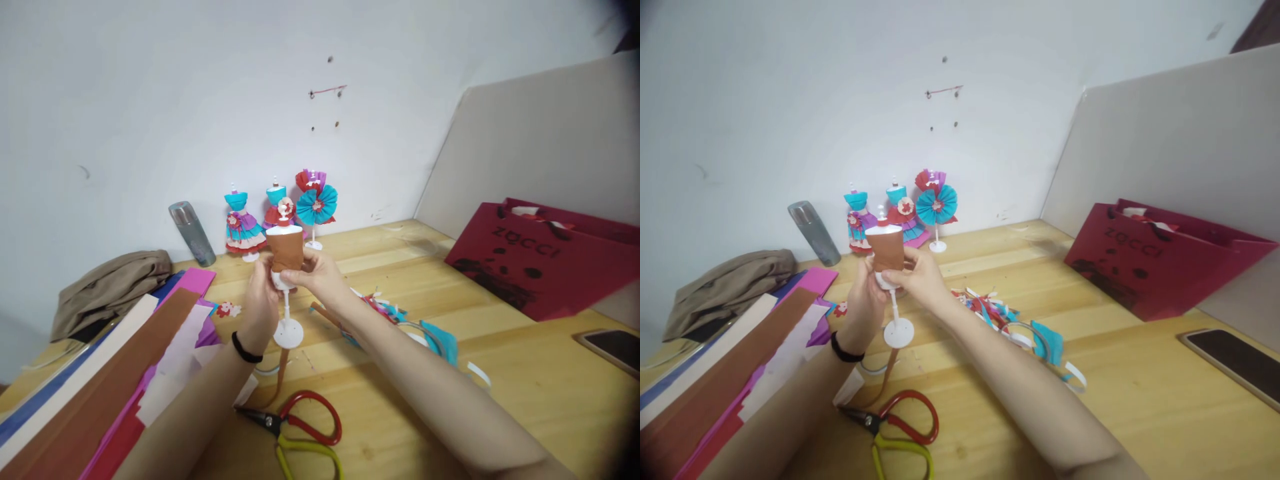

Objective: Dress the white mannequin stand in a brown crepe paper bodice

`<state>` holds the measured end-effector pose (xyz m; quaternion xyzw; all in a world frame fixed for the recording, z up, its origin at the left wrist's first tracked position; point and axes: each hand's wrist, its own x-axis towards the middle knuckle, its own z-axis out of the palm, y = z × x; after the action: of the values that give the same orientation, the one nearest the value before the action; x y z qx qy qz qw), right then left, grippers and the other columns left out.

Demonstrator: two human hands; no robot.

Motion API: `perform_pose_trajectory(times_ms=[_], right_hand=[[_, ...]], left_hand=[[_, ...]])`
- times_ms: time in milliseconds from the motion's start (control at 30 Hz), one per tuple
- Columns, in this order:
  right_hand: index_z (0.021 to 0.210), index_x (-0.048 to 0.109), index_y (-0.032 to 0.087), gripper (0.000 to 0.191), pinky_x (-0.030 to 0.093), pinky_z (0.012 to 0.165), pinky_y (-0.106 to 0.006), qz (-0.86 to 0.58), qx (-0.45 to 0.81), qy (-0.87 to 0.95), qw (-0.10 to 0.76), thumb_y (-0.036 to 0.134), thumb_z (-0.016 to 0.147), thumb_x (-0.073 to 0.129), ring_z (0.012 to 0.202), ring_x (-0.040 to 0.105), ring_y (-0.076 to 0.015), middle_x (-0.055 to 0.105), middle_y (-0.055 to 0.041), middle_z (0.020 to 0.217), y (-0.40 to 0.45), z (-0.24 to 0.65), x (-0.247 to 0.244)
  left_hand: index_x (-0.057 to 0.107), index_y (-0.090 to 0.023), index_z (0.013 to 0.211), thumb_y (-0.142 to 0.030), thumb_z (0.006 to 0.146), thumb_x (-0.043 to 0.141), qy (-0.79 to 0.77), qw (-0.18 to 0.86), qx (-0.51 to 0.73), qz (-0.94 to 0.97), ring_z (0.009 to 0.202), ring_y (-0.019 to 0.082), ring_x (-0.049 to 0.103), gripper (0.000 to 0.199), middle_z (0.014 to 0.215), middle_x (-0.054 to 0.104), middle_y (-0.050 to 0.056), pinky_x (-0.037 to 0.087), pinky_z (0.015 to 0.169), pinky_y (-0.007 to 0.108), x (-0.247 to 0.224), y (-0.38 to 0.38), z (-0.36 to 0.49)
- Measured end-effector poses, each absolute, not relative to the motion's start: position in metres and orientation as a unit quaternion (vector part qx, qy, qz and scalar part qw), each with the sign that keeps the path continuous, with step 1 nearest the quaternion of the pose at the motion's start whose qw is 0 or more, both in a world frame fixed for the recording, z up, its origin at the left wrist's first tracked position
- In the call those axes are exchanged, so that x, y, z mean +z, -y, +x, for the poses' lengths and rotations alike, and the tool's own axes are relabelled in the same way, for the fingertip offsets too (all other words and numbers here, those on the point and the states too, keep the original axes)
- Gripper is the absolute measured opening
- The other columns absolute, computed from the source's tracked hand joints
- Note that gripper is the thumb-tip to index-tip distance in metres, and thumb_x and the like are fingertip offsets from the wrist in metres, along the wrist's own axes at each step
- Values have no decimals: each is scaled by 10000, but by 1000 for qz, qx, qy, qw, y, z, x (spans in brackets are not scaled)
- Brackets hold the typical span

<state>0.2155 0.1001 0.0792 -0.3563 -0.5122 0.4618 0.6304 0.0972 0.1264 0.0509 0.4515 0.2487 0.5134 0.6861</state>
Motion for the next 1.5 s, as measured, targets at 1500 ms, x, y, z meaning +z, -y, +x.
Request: perform_pose_trajectory(times_ms=[1500], right_hand=[[776,747,164,265,430,496,-235,-327,488,566,579,333,597,845,505,522,-87,679,24,653,-109,245,82]], left_hand=[[625,-202,1084,-483,898,574,-168,625,568,509,899,213,654,341,1018,684,98,553,749,333,44,-112,109]])
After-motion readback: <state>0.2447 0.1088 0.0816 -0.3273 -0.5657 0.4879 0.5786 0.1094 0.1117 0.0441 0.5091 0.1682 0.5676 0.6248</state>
